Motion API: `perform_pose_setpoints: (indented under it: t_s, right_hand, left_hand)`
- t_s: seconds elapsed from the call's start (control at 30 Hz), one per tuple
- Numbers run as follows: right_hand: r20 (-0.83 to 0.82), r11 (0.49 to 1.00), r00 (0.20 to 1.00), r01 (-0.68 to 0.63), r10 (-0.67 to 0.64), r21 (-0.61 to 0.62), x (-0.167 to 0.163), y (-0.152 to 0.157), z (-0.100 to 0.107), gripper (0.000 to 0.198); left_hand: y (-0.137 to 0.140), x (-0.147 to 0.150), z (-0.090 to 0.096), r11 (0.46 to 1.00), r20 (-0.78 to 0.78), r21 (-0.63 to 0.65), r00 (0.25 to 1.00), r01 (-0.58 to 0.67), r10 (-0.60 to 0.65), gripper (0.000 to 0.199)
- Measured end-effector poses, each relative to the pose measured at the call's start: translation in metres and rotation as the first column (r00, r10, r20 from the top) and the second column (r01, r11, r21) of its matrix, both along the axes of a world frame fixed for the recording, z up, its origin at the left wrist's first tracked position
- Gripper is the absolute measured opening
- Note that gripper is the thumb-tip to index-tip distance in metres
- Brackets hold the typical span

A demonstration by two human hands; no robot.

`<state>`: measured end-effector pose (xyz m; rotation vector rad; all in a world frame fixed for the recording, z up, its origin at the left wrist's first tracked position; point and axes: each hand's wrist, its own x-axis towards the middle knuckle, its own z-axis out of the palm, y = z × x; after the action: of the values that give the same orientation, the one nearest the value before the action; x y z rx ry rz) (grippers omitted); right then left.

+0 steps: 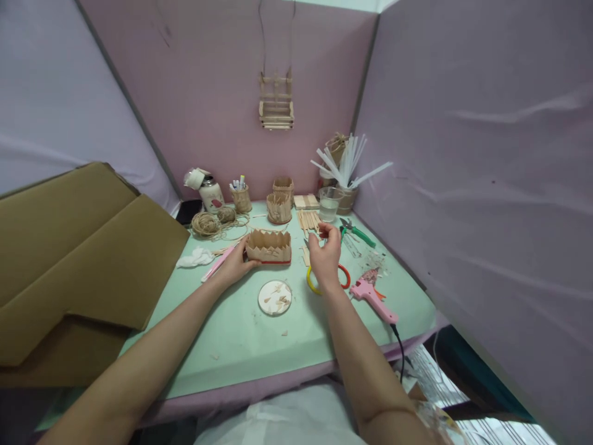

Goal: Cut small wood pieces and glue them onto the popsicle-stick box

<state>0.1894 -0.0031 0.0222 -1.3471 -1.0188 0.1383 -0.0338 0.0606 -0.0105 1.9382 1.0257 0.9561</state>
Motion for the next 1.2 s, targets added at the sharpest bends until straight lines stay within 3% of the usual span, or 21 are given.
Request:
perform_pose_setpoints:
  t_s: [0.2,0.3,0.4,0.5,0.6,0.73,0.8,0.9,1.0,1.2]
  right_hand:
    - [0.124,0.999,0.991,0.054,-0.054,0.009,0.019,-0.01,0.018,0.017]
    - [0.307,0.99,0.952,0.047,-0.005,-0.131,0.032,-0.016,0.019,0.012]
    - [0.47,0.903,0.863,0.038,0.186,-0.428,0.036,-0.013,0.012,0.011]
    - [0.544,0.78,0.755,0.071,0.366,-0.622,0.03,-0.006,0.003,0.01]
    - [0.565,0.72,0.696,0.1,0.443,-0.687,0.02,-0.001,-0.005,0.008]
    - [0.59,0.677,0.665,0.17,0.458,-0.716,0.014,0.001,-0.015,0.013]
    - [0.594,0.668,0.659,0.184,0.46,-0.721,0.015,0.001,-0.019,0.013]
    - [0.577,0.66,0.672,0.172,0.465,-0.731,0.016,0.003,-0.025,0.009]
    - [0.556,0.659,0.677,0.138,0.482,-0.74,0.018,0.005,-0.03,0.006]
    - [0.581,0.712,0.674,0.116,0.456,-0.693,0.017,0.003,-0.037,0.018]
  left_hand:
    - [-0.009,-0.003,0.001,0.989,-0.124,0.044,0.981,-0.144,0.148,0.093]
    - [-0.02,-0.002,0.002,0.948,-0.122,0.09,0.941,-0.307,0.316,0.087]
    - [-0.031,0.004,0.006,0.836,-0.003,0.252,0.863,-0.488,0.505,0.059]
    - [-0.033,0.006,0.009,0.752,0.0,0.464,0.849,-0.468,0.528,0.046]
    - [-0.025,0.001,0.006,0.73,-0.101,0.597,0.871,-0.334,0.481,0.039]
    - [-0.017,-0.009,0.001,0.673,-0.049,0.632,0.847,-0.384,0.529,0.05]
    - [-0.017,-0.011,-0.001,0.678,-0.013,0.613,0.852,-0.406,0.523,0.055]
    - [-0.018,-0.012,-0.006,0.737,-0.026,0.546,0.87,-0.399,0.491,0.055]
    - [-0.02,-0.011,-0.01,0.758,-0.017,0.5,0.87,-0.42,0.493,0.053]
    - [-0.024,-0.004,-0.012,0.761,0.078,0.441,0.865,-0.476,0.496,0.041]
